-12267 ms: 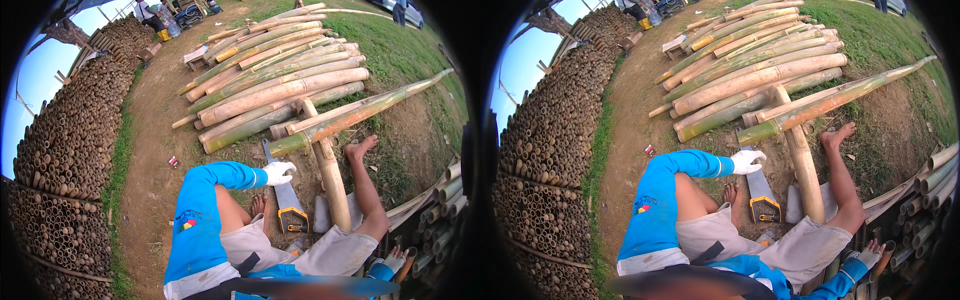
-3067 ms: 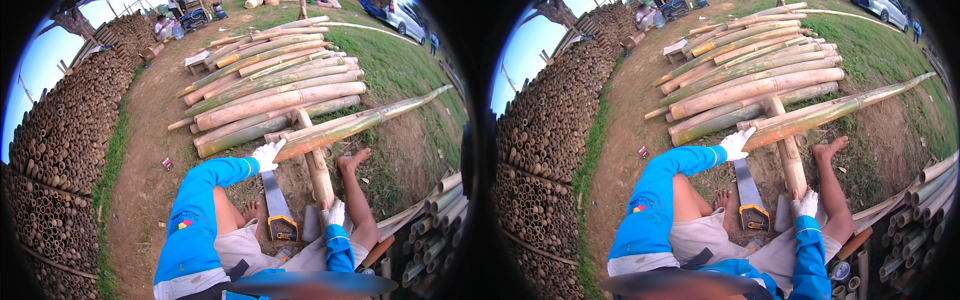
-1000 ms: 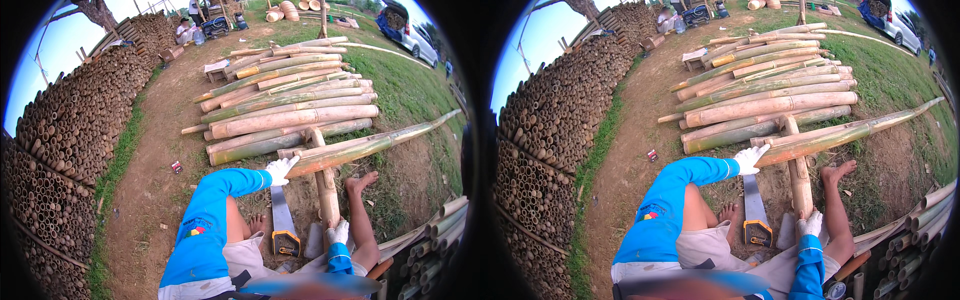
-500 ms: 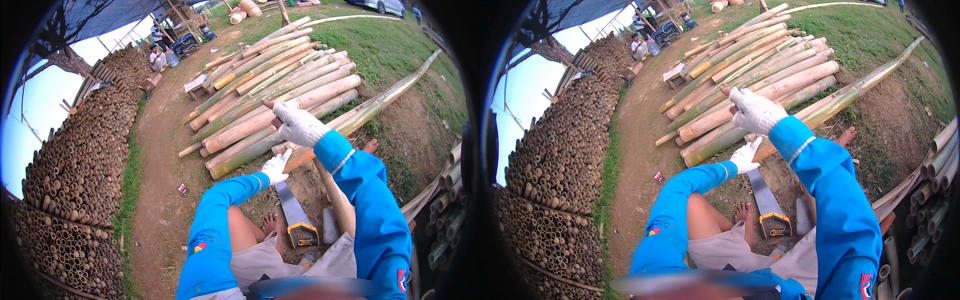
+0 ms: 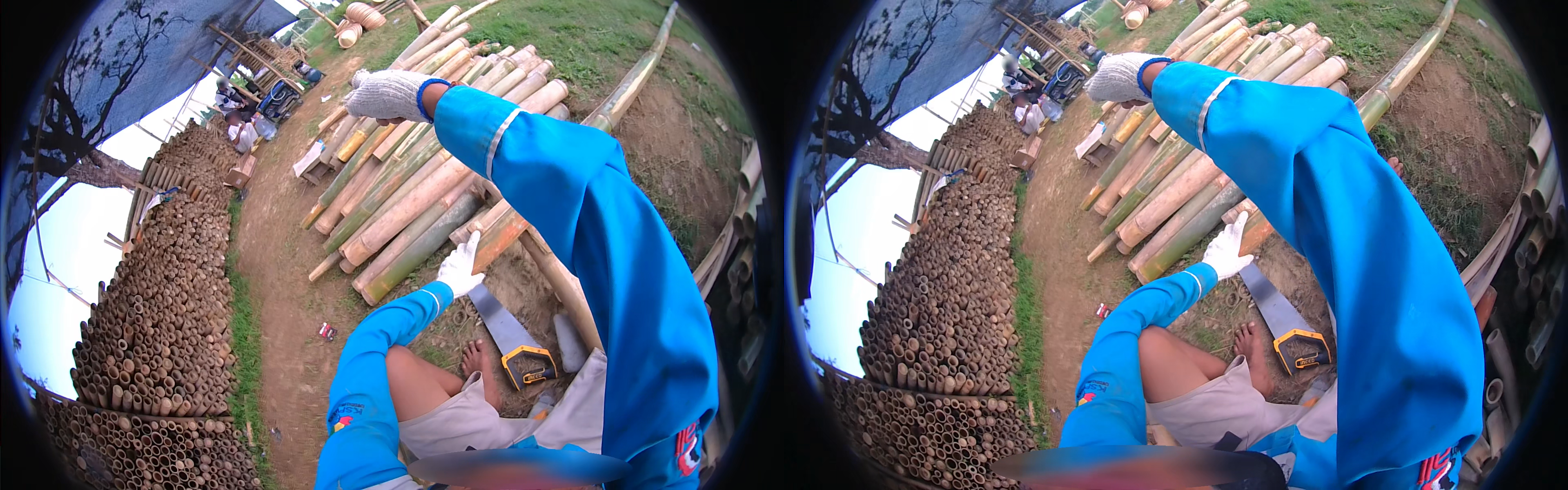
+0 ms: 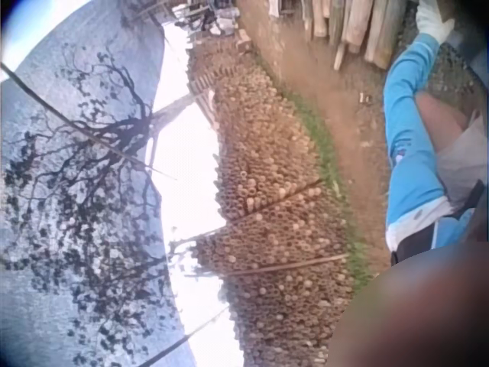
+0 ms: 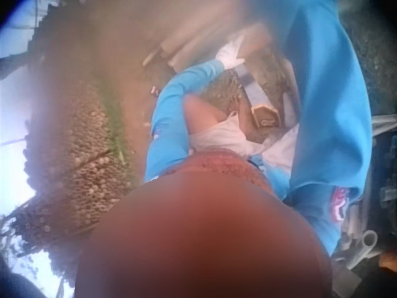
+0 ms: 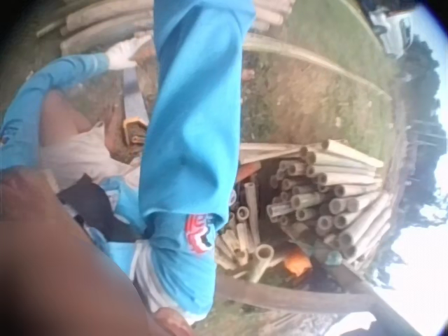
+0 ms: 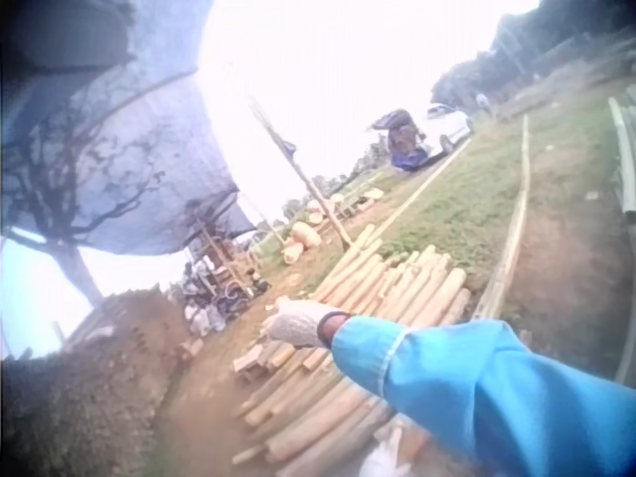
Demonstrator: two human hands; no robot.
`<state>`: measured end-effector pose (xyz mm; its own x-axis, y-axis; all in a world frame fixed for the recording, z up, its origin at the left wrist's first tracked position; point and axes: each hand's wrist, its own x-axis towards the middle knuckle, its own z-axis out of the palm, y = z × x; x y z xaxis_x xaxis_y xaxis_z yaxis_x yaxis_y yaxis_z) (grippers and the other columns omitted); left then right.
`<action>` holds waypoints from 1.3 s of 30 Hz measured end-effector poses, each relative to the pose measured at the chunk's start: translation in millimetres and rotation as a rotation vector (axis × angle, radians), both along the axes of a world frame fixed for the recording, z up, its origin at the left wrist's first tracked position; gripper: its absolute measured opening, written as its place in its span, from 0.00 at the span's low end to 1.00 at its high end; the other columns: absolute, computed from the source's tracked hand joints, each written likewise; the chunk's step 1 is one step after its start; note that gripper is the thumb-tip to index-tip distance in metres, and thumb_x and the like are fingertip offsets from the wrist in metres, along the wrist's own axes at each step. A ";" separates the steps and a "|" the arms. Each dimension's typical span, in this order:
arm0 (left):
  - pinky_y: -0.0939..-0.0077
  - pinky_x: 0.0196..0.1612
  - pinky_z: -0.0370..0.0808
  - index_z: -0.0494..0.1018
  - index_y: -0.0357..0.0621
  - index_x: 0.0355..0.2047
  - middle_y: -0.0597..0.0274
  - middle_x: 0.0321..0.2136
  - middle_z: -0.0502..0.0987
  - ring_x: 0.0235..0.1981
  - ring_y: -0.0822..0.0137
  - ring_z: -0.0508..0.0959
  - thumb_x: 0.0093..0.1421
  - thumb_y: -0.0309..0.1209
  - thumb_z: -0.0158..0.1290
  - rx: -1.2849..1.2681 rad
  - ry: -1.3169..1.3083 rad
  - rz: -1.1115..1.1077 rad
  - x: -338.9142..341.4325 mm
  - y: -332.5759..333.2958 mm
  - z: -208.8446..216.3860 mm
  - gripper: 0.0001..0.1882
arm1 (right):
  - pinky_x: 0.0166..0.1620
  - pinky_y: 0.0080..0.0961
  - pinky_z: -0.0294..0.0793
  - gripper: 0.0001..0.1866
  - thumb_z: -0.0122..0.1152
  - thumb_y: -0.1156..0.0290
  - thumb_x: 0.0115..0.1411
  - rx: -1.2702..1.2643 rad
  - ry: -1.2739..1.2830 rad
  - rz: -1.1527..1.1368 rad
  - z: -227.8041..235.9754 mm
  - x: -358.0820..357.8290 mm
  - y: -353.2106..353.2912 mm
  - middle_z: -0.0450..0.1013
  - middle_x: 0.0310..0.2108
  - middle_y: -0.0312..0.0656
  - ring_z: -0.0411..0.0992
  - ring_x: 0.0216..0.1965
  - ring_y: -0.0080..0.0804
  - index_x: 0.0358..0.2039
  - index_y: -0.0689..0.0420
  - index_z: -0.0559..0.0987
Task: The person sits on the ground and uses a hand saw to cut a long bamboo pole into shorter sections. They repeatedly position the bamboo on a support, saw through it, and move the cut pieces aside.
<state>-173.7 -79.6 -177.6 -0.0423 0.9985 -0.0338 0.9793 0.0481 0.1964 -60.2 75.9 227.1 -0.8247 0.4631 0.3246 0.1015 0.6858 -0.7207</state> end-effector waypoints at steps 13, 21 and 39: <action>0.42 0.65 0.73 0.34 0.56 0.83 0.30 0.66 0.66 0.61 0.31 0.74 0.58 0.42 0.68 -0.103 -0.006 0.061 7.4 0.9 11.8 0.64 | 0.27 0.41 0.76 0.22 0.55 0.53 0.70 0.039 0.189 0.036 -26.2 21.7 7.3 0.77 0.23 0.49 0.78 0.22 0.38 0.38 0.64 0.81; 0.42 0.61 0.76 0.33 0.52 0.83 0.32 0.62 0.69 0.56 0.33 0.76 0.58 0.42 0.68 -0.061 0.026 0.024 6.3 1.4 11.1 0.65 | 0.22 0.33 0.69 0.15 0.54 0.59 0.74 0.077 0.151 0.068 -40.9 30.6 21.6 0.71 0.22 0.47 0.71 0.18 0.31 0.46 0.60 0.76; 0.44 0.65 0.73 0.39 0.48 0.82 0.31 0.63 0.69 0.59 0.33 0.74 0.61 0.43 0.67 -0.120 -0.009 0.044 4.8 -1.7 15.3 0.60 | 0.34 0.26 0.73 0.36 0.57 0.63 0.76 -0.347 0.018 0.134 -116.3 72.6 -1.2 0.70 0.32 0.39 0.67 0.30 0.25 0.81 0.47 0.60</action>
<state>-169.0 -81.3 -162.2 -0.0850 0.9845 -0.1537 0.9740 0.1146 0.1956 12.5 74.7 110.8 -0.8810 0.4365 0.1826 0.0123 0.4069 -0.9134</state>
